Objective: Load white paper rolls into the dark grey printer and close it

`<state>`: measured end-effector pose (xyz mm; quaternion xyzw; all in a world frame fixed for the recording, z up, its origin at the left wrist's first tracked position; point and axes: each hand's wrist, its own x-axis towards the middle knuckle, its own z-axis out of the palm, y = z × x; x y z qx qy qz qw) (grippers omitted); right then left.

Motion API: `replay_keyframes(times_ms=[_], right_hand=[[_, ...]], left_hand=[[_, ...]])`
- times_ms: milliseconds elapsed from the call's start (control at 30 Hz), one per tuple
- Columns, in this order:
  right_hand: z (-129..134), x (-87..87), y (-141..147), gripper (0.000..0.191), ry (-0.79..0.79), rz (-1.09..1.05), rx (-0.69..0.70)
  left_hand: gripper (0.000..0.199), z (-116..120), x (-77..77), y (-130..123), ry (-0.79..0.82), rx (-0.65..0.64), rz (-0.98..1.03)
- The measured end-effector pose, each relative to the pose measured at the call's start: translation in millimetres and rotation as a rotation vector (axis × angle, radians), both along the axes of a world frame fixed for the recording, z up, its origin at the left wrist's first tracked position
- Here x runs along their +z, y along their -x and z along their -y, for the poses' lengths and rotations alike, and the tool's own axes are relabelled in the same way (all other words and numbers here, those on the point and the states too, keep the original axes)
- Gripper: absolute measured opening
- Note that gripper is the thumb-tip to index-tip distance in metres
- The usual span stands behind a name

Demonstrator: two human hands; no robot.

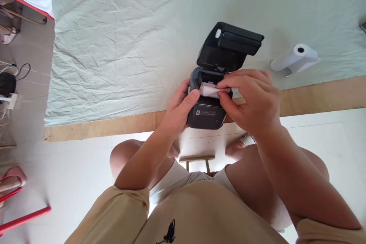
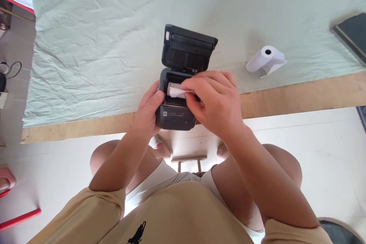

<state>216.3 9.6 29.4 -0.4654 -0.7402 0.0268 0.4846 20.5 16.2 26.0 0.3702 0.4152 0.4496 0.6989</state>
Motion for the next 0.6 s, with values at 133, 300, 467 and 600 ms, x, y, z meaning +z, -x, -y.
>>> replay_keyframes(times_ms=[133, 300, 467, 600], right_hand=[[10.0, 10.0, 7.7, 0.029, 0.067, -0.063, 0.079], [10.8, -0.4, 5.7, 0.023, 0.068, -0.135, 0.163], [-2.4, -23.5, -16.4, 0.039, 0.033, -0.295, -0.043], [-7.0, -34.2, -25.2, 0.070, 0.149, -0.335, 0.076]], left_hand=[[0.053, -0.7, -7.9, 2.6, -0.059, 0.004, 0.026], [0.065, -2.2, -13.4, 10.4, -0.066, -0.083, -0.035], [0.090, -2.3, -23.8, 15.9, -0.138, -0.083, -0.071], [0.123, -10.7, -47.4, 22.7, -0.283, -0.139, -0.105]])
